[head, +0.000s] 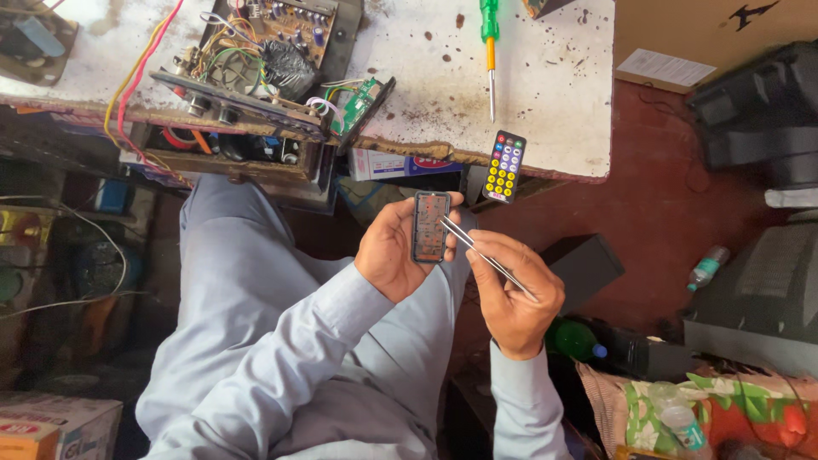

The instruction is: The person disassembles a remote control, removes the circuit board, and cleans the internal components using a cloth. They then reassemble the remote control and place it on the table.

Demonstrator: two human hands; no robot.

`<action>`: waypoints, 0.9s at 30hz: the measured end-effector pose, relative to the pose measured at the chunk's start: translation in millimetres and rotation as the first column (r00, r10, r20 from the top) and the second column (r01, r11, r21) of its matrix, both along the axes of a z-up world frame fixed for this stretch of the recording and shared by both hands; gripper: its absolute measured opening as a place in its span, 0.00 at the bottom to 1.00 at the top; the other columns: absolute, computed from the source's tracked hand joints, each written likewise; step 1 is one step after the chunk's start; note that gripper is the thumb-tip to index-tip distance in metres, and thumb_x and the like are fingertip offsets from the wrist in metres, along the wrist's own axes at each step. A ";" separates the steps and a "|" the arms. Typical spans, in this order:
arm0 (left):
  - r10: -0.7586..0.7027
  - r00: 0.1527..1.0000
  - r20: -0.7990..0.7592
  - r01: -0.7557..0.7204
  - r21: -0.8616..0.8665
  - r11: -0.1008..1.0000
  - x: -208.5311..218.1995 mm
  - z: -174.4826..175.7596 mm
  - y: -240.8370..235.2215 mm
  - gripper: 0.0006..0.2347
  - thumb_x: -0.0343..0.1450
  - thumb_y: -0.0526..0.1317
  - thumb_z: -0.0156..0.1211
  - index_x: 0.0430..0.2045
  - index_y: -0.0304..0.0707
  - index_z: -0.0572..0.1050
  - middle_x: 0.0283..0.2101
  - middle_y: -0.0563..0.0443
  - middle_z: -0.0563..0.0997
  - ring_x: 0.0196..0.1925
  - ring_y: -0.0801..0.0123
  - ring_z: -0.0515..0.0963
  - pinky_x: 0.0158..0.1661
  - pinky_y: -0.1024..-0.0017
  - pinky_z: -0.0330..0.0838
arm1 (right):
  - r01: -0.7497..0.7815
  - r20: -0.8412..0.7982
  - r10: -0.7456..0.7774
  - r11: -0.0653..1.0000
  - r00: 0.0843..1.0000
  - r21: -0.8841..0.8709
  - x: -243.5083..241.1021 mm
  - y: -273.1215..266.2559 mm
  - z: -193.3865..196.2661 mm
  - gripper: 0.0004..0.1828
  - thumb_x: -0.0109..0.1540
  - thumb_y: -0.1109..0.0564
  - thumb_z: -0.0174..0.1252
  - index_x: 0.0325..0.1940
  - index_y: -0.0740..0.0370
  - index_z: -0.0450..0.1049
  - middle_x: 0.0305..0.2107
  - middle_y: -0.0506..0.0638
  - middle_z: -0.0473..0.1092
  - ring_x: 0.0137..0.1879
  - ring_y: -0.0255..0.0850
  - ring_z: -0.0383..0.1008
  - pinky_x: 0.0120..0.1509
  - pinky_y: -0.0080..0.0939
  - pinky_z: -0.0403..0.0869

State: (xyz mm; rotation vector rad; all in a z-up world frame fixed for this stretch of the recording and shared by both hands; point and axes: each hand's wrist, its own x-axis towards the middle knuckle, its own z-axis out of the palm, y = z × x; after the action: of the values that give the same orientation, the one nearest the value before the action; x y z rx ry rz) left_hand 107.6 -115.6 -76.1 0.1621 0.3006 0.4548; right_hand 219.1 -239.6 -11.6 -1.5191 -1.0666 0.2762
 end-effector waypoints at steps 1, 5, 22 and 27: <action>0.000 1.000 0.002 0.000 0.002 1.000 0.3 0.2 0.3 0.22 0.80 0.47 0.37 0.58 0.24 0.70 0.44 0.45 0.79 0.40 0.63 0.79 0.43 0.65 0.75 | -0.013 0.035 0.013 1.000 0.999 -0.006 2.6 0.6 1.5 0.10 0.62 0.72 0.65 0.46 0.70 0.77 0.44 0.58 0.78 0.48 0.40 0.81 0.52 0.35 0.79; 0.006 1.000 -0.014 -0.006 0.010 1.000 1.1 1.2 1.5 0.22 0.79 0.46 0.36 0.58 0.24 0.70 0.43 0.45 0.79 0.40 0.63 0.79 0.43 0.65 0.75 | -0.030 0.062 0.031 0.999 0.998 -0.028 7.2 4.7 6.0 0.10 0.61 0.71 0.67 0.46 0.68 0.78 0.43 0.57 0.79 0.47 0.40 0.81 0.49 0.34 0.79; 0.031 0.998 -0.046 -0.031 -0.001 1.000 -1.1 -8.8 9.4 0.22 0.80 0.46 0.36 0.56 0.23 0.71 0.42 0.44 0.79 0.38 0.62 0.78 0.41 0.64 0.75 | -0.082 0.114 0.093 0.992 0.989 -0.096 21.2 19.4 11.3 0.10 0.59 0.69 0.67 0.44 0.66 0.79 0.40 0.55 0.80 0.45 0.41 0.83 0.48 0.35 0.79; 0.046 0.998 -0.049 -0.047 -0.011 0.999 -2.1 -4.1 12.3 0.22 0.79 0.45 0.36 0.56 0.24 0.71 0.42 0.44 0.80 0.38 0.61 0.78 0.40 0.63 0.75 | -0.079 0.112 0.088 0.993 0.990 -0.086 21.5 26.1 17.4 0.10 0.58 0.68 0.68 0.43 0.66 0.79 0.39 0.54 0.80 0.45 0.42 0.83 0.50 0.37 0.79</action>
State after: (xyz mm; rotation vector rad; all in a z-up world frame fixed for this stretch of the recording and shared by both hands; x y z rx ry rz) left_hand 105.5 -103.3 -80.3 0.1542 0.3551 0.4958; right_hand 240.6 -213.6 5.8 -1.5806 -1.2253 0.2955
